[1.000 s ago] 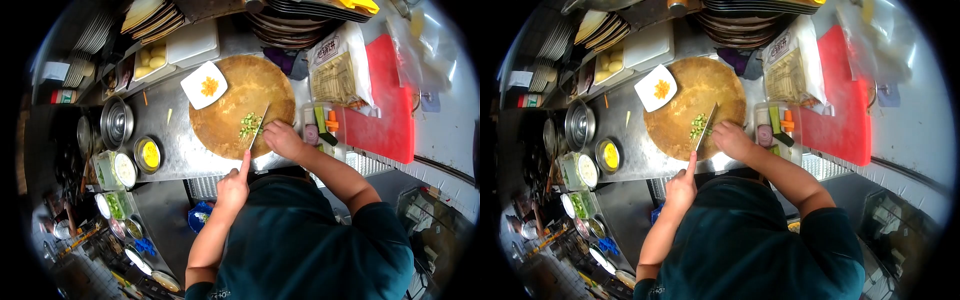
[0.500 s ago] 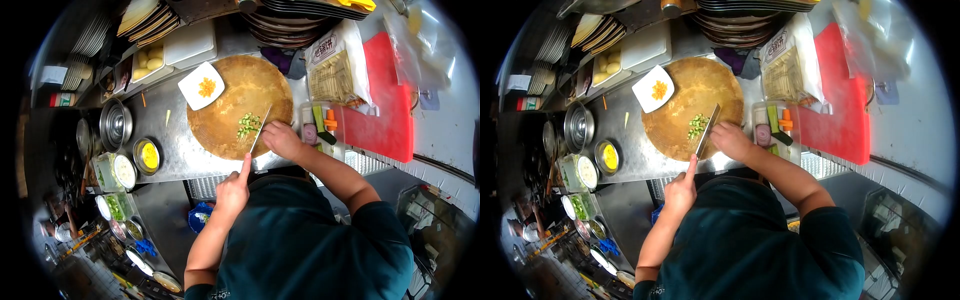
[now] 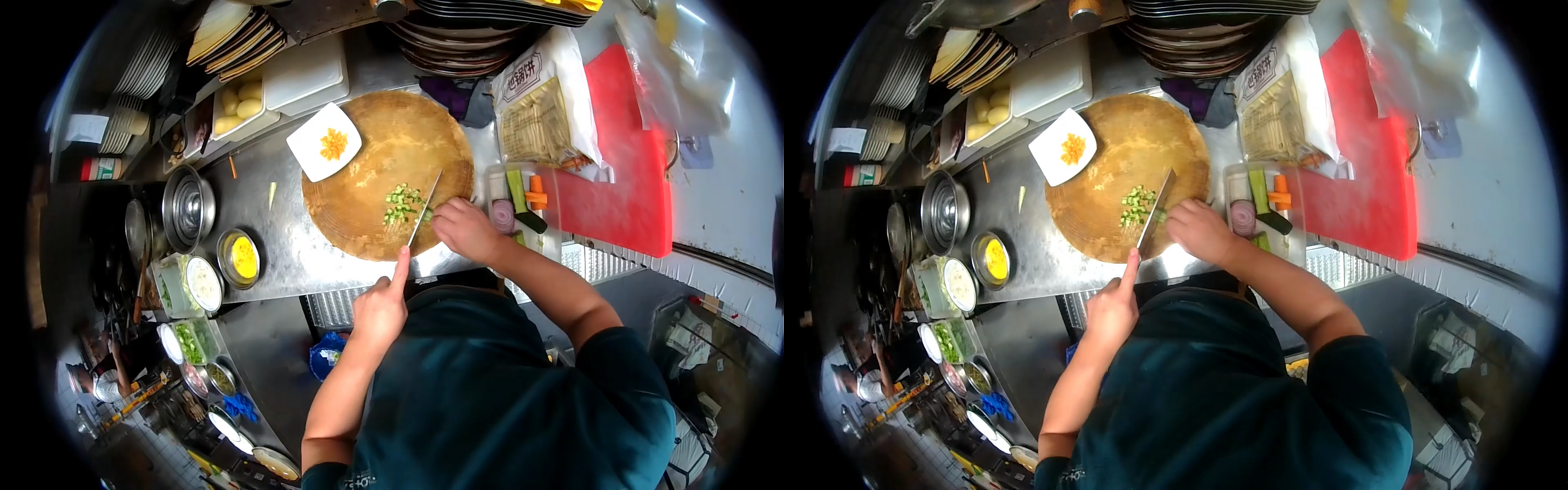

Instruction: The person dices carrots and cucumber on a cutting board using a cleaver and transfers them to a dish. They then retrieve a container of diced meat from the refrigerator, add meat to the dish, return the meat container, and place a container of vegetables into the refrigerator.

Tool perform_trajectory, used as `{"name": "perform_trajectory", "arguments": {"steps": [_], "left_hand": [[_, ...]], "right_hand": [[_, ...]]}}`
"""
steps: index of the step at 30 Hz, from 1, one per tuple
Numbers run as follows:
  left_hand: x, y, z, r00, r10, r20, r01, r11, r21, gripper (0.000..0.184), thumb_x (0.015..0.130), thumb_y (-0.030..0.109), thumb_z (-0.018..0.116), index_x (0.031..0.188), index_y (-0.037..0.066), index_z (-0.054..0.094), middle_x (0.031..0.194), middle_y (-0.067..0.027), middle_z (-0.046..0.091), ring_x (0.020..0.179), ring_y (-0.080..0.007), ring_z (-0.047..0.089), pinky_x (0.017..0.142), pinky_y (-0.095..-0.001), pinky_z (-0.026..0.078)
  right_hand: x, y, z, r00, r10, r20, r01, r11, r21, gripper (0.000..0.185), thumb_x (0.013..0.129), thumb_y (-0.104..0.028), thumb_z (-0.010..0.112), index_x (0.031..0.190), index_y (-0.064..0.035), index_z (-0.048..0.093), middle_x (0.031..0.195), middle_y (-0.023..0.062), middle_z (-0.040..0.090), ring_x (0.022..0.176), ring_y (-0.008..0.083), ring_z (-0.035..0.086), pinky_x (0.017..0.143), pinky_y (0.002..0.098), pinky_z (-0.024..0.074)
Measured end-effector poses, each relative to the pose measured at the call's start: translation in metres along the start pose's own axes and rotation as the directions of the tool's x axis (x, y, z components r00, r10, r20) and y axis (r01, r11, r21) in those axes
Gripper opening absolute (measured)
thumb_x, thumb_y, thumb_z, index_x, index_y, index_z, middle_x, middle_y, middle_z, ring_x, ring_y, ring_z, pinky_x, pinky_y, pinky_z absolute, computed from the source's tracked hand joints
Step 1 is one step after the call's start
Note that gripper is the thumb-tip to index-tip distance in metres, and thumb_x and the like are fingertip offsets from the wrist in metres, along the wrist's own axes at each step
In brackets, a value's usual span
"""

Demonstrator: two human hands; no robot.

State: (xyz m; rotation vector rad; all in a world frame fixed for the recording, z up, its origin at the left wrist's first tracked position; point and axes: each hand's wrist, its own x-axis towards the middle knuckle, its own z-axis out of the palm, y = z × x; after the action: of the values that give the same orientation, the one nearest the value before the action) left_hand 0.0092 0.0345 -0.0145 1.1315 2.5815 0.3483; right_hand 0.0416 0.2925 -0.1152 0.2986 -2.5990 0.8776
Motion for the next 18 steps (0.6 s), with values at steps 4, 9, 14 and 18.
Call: {"name": "perform_trajectory", "arguments": {"steps": [4, 9, 14, 18], "left_hand": [[-0.0019, -0.0029, 0.0023, 1.000, 0.001, -0.028, -0.001, 1.000, -0.003, 0.090, 0.083, -0.001, 0.066, 0.166, 0.017, 0.035, 0.072, -0.0144, 0.064, 0.059, -0.0343, 0.067, 0.058, -0.0476, 0.057], [-0.0021, 0.0012, 0.0008, 1.000, 0.014, 0.001, -0.014, 1.000, 0.017, 0.088, 0.083, -0.001, 0.065, 0.165, 0.017, 0.037, 0.071, -0.0142, 0.063, 0.059, -0.0339, 0.067, 0.057, -0.0472, 0.057], [-0.0039, 0.0038, -0.0004, 0.999, 0.018, -0.035, -0.018, 1.000, -0.001, 0.087, 0.084, 0.000, 0.065, 0.165, 0.017, 0.038, 0.071, -0.0133, 0.063, 0.059, -0.0337, 0.067, 0.057, -0.0474, 0.057], [-0.0025, -0.0001, 0.0031, 1.000, 0.019, -0.010, -0.019, 0.999, -0.030, 0.086, 0.084, 0.000, 0.065, 0.164, 0.017, 0.038, 0.072, -0.0135, 0.065, 0.059, -0.0337, 0.067, 0.058, -0.0478, 0.057]], "right_hand": [[0.0017, -0.0026, 0.0011, 1.000, 0.002, -0.021, -0.002, 1.000, -0.003, 0.007, 0.084, -0.010, 0.069, 0.090, -0.0079, 0.066, 0.096, 0.0071, 0.062, 0.096, 0.0290, 0.060, 0.086, 0.0408, 0.0522], [0.0008, -0.0027, -0.0017, 1.000, 0.002, 0.017, -0.001, 0.999, -0.034, 0.010, 0.085, -0.008, 0.072, 0.094, -0.0049, 0.070, 0.100, 0.0081, 0.066, 0.096, 0.0282, 0.062, 0.086, 0.0384, 0.0537], [-0.0002, -0.0031, -0.0041, 1.000, 0.000, 0.003, 0.000, 1.000, -0.019, 0.011, 0.085, -0.008, 0.073, 0.095, -0.0052, 0.071, 0.100, 0.0080, 0.066, 0.096, 0.0280, 0.062, 0.086, 0.0384, 0.0540], [-0.0044, -0.0015, -0.0053, 0.998, -0.012, 0.062, 0.014, 0.999, -0.030, 0.012, 0.085, -0.009, 0.073, 0.096, -0.0051, 0.071, 0.101, 0.0079, 0.066, 0.096, 0.0282, 0.062, 0.086, 0.0385, 0.0543]]}}
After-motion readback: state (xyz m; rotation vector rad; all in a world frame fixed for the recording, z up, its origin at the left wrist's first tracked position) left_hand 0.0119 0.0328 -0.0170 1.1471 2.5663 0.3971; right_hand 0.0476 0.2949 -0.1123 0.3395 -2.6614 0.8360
